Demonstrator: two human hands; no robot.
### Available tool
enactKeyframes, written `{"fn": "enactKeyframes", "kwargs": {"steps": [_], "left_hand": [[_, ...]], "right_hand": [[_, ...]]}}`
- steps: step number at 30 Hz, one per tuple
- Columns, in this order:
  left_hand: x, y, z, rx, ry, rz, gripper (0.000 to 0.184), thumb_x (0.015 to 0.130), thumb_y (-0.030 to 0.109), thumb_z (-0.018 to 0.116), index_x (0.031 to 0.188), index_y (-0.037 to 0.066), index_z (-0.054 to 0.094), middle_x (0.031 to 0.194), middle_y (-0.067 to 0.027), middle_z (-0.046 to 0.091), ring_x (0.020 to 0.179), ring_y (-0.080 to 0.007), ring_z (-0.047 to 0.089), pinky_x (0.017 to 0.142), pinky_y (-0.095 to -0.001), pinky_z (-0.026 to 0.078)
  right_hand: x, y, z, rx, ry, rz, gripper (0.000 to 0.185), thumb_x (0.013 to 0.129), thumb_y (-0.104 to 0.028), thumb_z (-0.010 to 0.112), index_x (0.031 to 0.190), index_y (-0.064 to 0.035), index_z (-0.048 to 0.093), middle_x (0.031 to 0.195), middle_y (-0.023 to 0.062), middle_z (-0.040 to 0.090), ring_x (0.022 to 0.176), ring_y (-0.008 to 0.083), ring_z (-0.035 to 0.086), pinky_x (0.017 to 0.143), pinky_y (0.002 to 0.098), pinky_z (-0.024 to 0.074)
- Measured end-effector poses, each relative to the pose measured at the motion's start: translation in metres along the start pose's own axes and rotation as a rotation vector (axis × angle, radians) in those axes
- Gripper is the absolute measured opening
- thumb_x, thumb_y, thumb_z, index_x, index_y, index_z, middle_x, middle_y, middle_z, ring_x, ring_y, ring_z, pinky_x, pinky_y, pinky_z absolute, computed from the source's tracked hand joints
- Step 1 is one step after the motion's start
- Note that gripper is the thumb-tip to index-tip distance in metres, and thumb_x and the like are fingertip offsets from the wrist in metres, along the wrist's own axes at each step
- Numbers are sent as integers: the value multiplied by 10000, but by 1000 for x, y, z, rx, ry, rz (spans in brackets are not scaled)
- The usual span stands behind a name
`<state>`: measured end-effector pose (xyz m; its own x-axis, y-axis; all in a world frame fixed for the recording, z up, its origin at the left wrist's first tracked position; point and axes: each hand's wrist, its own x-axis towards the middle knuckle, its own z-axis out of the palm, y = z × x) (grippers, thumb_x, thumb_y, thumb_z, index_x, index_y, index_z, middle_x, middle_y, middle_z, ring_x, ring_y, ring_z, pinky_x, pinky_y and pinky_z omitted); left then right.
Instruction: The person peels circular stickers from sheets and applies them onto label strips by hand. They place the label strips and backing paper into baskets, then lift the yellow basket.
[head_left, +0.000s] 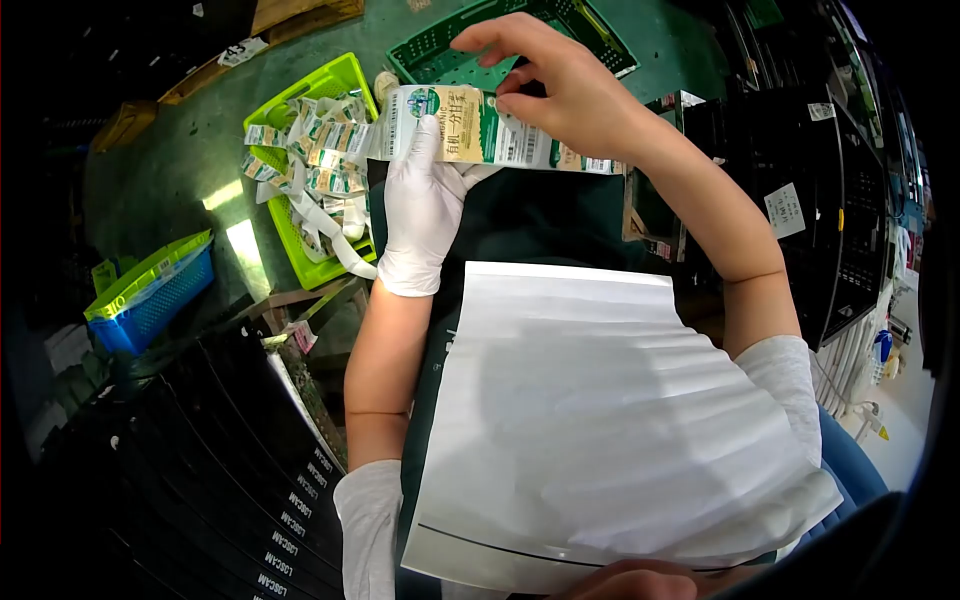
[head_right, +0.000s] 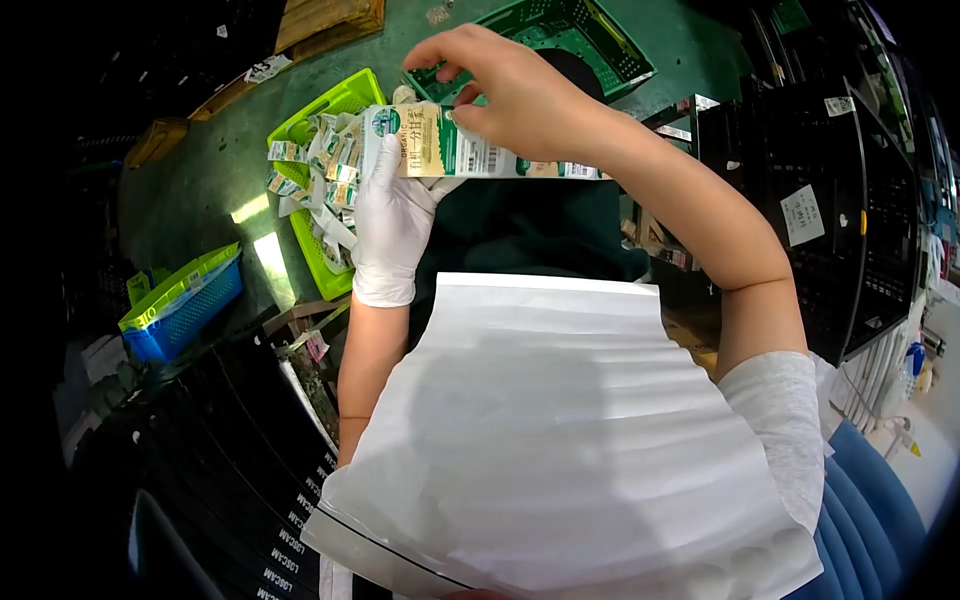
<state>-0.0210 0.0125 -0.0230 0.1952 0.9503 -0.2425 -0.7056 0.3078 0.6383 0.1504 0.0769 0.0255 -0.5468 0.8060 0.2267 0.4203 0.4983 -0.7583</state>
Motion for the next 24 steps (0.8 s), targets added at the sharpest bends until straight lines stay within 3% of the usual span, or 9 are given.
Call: {"fn": "enactKeyframes", "kwargs": {"steps": [3,6,7,11,16,20,22,23,24], "left_hand": [[2,-1,-1,-17,25,31,390,1007,257,392,1282,-19,396,1215,-169,540,1102,-277,588,878,-439,536],[2,2,1,-6,21,53,382,1009,253,386,1274,-22,404,1216,-167,541,1103,-271,586,892,-434,528],[2,2,0,-9,28,60,381,1011,253,380,1271,-24,406,1216,-167,541,1102,-268,585,902,-428,521],[0,7,-1,6,-47,102,389,967,165,478,1292,-35,401,1270,-167,512,1174,-263,531,999,-396,433],[-11,3,-18,1200,-359,340,655,796,-3,609,1398,19,351,1432,-158,375,1336,-284,351,1105,-346,245],[14,-3,-22,1053,-97,608,759,819,24,575,1473,40,191,1510,-141,241,1403,-298,220,1143,-382,175],[19,8,-18,416,9,748,940,810,177,668,1502,107,34,1523,-166,194,1399,-335,212,1151,-456,149],[20,25,-3,-94,61,710,1026,786,405,708,1505,121,33,1526,-200,166,1393,-375,207,1149,-492,123],[21,38,-15,-12,-147,713,1133,719,648,660,1505,121,36,1533,-219,125,1394,-412,171,1145,-522,75]], "right_hand": [[-1,8,3,-131,220,-122,439,815,-14,637,1230,-98,521,1157,100,539,1065,224,576,848,356,523],[-2,6,-8,115,47,180,413,857,-17,627,1248,-88,511,1080,59,596,1009,150,595,864,283,496],[-4,5,-8,165,9,187,338,884,-73,630,1204,-77,521,931,30,605,874,112,605,805,270,500],[-10,8,2,277,-45,197,298,858,-132,664,1103,-27,529,804,23,580,710,99,542,645,273,460],[-10,0,-2,472,-126,278,223,903,-124,600,1103,-46,541,736,-26,548,687,36,506,636,200,406],[-22,-14,6,614,-248,295,363,890,-97,610,1219,-30,470,827,22,610,790,88,572,718,235,465],[-24,-21,-11,427,-134,233,464,893,-109,611,1305,-40,410,1101,104,623,990,162,589,880,301,471],[-27,-18,-20,448,-14,235,469,892,-132,617,1301,-37,409,1114,119,619,969,170,595,866,309,477],[-30,-12,-27,469,103,230,475,891,-155,622,1298,-34,409,1128,134,615,948,177,601,852,317,483]]}}
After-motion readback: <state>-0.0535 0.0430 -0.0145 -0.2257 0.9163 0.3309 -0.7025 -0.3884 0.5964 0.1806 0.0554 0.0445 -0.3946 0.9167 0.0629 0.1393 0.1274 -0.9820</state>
